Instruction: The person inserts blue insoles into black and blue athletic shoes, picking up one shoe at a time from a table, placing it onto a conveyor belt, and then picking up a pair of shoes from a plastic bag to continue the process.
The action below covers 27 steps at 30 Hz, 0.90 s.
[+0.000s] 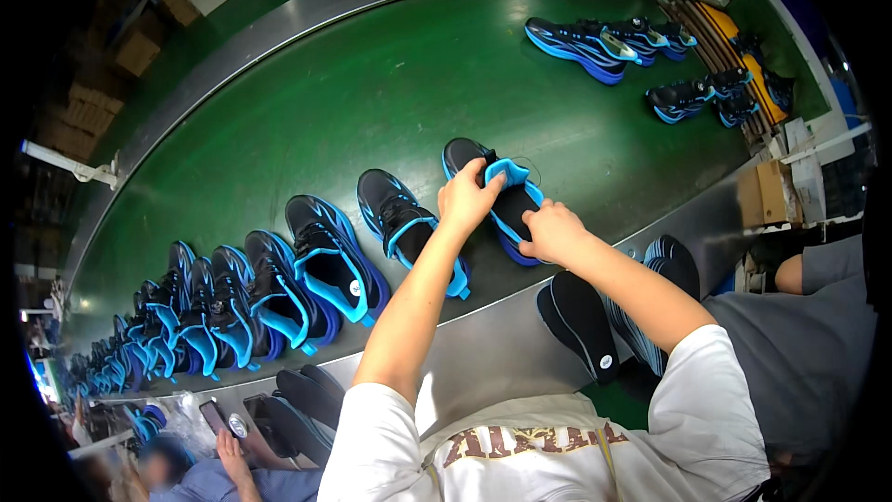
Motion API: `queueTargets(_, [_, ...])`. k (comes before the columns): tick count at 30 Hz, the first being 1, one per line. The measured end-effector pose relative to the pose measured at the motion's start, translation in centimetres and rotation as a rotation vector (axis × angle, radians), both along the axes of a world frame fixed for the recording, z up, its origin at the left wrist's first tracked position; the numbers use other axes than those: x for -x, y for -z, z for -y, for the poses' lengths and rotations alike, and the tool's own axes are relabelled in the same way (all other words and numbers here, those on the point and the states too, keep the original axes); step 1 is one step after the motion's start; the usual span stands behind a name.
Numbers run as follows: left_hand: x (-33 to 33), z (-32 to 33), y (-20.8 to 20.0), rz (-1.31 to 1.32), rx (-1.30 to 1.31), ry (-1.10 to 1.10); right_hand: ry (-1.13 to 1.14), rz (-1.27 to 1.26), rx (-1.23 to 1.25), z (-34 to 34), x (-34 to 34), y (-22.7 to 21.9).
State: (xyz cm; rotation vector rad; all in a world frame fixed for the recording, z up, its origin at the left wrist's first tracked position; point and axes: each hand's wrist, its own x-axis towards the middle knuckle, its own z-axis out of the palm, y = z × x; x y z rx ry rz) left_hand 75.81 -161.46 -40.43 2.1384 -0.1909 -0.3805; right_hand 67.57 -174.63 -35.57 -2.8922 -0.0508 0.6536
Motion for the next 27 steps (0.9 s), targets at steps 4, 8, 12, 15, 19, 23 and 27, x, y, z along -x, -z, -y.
queueTargets(4, [-0.7,-0.2,0.7,-0.069,0.013,-0.02,-0.155,0.03,-0.008,0.6,-0.4,1.8])
queueTargets(8, [-1.0,-0.2,1.7,-0.057,0.053,0.004,-0.235,0.199,0.006,0.1,-1.1,4.9])
queueTargets(12, [-0.3,0.0,1.5,0.021,0.061,-0.006,-0.259,0.22,0.048,0.5,-1.7,7.2])
queueTargets(15, [0.1,0.2,2.1,0.132,0.13,-0.034,-0.296,0.196,0.119,0.1,-1.7,7.4])
queueTargets(19, [0.2,-0.1,2.6,0.273,0.083,-0.004,-0.286,0.156,0.174,-0.5,-2.1,7.3])
queueTargets(23, [0.2,-0.2,2.9,0.255,0.094,0.027,-0.291,0.149,0.163,0.0,-2.1,8.0])
queueTargets(27, [0.5,0.1,2.1,0.234,0.081,0.026,-0.297,0.075,0.148,0.5,-2.1,8.3])
